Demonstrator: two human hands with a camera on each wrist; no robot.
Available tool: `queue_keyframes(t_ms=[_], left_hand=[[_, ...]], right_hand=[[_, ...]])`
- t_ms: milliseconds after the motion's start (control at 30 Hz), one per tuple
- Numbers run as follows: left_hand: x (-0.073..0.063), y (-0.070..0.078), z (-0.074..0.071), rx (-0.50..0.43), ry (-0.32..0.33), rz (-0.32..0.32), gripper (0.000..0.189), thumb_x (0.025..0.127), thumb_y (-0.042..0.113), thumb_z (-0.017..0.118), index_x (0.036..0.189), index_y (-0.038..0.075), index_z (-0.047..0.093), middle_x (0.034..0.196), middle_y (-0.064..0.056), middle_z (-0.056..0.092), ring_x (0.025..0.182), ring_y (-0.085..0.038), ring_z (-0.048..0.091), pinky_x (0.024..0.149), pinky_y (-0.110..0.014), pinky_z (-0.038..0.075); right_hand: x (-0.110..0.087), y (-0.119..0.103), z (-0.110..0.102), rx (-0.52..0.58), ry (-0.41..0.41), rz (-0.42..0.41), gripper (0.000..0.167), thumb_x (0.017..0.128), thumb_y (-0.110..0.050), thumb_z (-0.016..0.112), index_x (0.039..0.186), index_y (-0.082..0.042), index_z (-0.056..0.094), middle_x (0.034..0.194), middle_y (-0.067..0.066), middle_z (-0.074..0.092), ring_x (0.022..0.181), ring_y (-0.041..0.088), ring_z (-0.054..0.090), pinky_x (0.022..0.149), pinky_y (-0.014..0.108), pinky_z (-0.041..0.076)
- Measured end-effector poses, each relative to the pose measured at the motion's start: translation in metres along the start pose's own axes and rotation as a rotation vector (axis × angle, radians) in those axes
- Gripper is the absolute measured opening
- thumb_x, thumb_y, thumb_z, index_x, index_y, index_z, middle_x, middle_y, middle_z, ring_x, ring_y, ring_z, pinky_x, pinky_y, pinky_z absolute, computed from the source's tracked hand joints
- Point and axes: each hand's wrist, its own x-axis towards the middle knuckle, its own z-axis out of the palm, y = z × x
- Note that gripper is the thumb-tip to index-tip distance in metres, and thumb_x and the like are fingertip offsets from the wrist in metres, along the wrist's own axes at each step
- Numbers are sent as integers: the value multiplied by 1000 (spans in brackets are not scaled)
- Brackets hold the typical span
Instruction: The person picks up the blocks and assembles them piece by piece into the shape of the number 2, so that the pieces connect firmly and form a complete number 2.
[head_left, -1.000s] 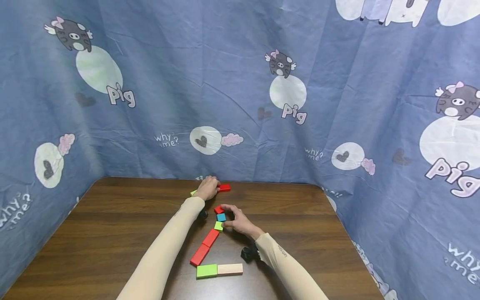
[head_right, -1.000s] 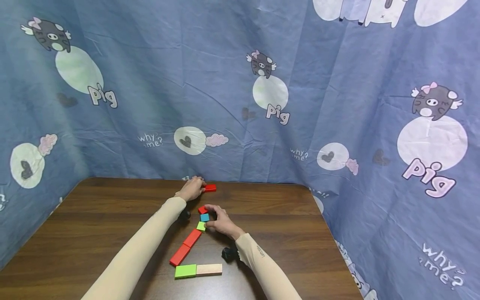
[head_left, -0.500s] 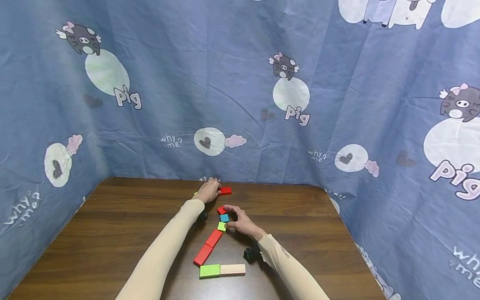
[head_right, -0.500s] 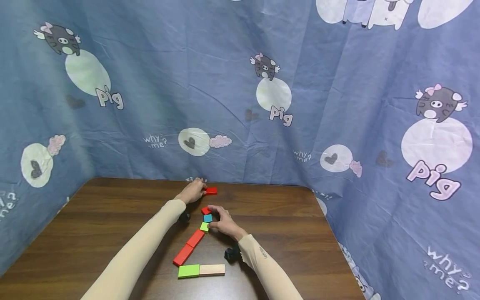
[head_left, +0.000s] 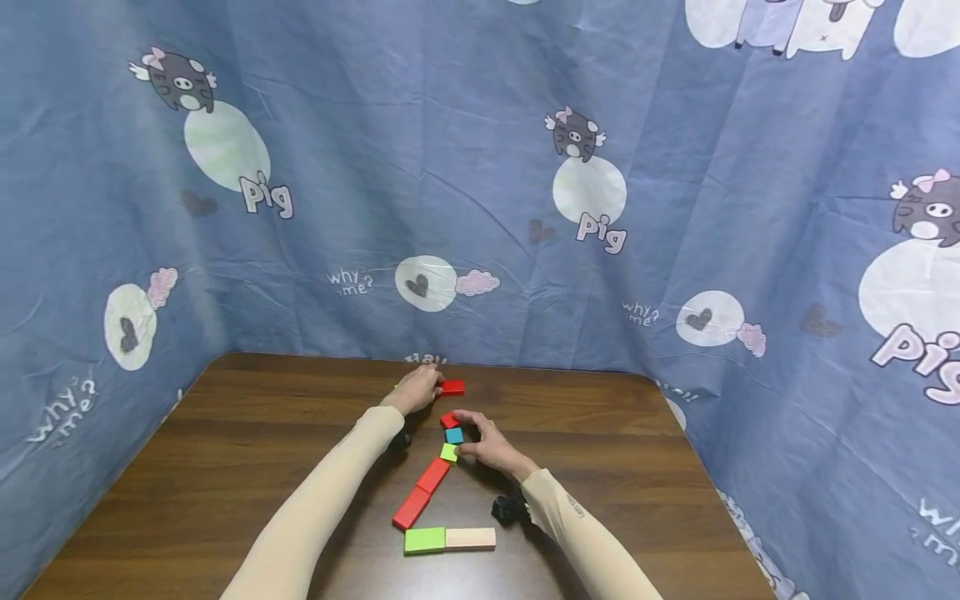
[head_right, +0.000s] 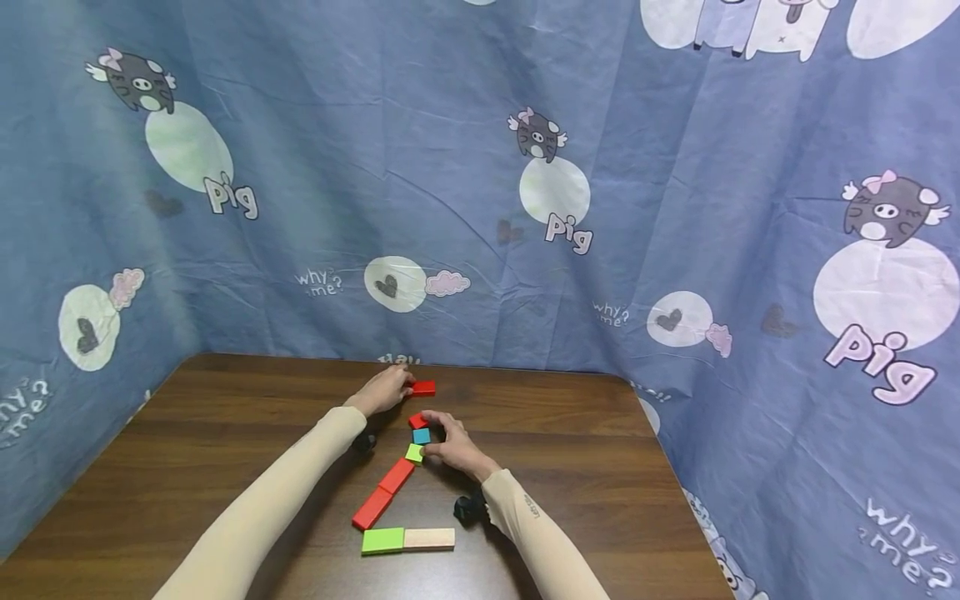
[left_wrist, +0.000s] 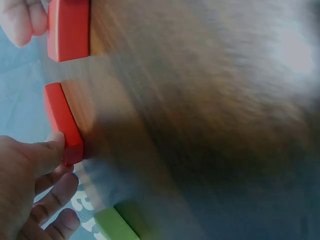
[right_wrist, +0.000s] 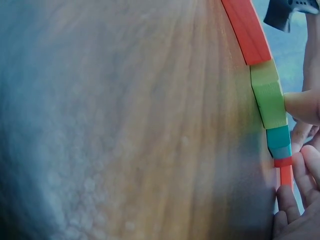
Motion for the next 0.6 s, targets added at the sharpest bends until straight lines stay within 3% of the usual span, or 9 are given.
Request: queue_keyframes(t_ms=[167, 333, 433, 600], left_hand=[[-6, -4, -3, 7, 1, 52, 17, 90, 10, 65, 105, 2, 71, 98, -11, 64, 95, -26, 61, 87, -39, 49], [-8, -5, -8, 17, -30, 75, 11, 87, 10, 68, 96, 5, 73, 88, -5, 63, 85, -20, 59, 80, -37, 49], [-6, -6, -8, 3, -49, 75, 13, 86, 14, 71, 96, 5, 73, 87, -3, 63, 82, -18, 56, 79, -36, 48], [-2, -7, -6, 6, -48, 88, 22, 86, 20, 72, 103, 5, 72, 96, -5, 67, 91, -20, 58, 85, -39, 47]], right_hand=[[0, 3, -2, -14, 1, -30, 64, 78, -7, 74, 137, -6, 49, 138, 13, 51, 128, 31, 40, 107, 49, 30], [-2, 8, -3, 18, -16, -149, 61, 79, -11, 73, 135, -4, 50, 134, 13, 54, 124, 23, 46, 105, 39, 36], [-1, 8, -1, 19, -26, -122, 62, 79, -8, 72, 136, -2, 49, 136, 15, 53, 125, 26, 46, 105, 38, 36], [0, 0, 0, 37, -11, -30, 64, 77, 2, 71, 137, 2, 46, 138, 22, 49, 129, 38, 41, 109, 50, 30]])
